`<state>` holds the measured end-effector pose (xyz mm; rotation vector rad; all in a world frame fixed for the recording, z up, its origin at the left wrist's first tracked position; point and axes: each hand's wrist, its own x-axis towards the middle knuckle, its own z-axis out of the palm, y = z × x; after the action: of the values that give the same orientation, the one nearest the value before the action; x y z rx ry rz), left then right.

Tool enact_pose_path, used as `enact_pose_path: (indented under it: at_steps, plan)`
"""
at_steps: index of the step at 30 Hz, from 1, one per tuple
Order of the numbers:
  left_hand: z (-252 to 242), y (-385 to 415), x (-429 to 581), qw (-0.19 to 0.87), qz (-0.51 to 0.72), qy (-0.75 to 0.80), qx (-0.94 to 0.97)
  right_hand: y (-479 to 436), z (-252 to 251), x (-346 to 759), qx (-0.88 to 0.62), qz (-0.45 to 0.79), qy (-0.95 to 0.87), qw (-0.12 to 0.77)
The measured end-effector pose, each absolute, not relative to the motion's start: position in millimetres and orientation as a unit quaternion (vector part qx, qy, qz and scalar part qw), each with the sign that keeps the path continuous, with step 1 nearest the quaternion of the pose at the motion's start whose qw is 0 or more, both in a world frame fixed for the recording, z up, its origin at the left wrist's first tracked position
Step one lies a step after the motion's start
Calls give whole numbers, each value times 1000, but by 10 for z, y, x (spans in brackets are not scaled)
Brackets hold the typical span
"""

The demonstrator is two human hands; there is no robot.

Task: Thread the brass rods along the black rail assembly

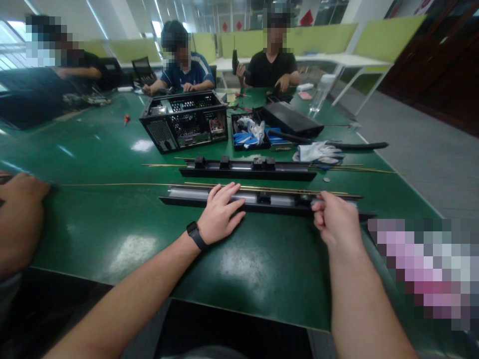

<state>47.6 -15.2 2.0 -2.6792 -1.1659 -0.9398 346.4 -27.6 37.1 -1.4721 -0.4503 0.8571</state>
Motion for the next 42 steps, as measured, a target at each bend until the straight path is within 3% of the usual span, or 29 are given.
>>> enact_pose_path:
  at_steps: [42]
  plan:
    - [18,-154,468,34,-302,-381,-873,-264,329,3487,-644,370,-203,638]
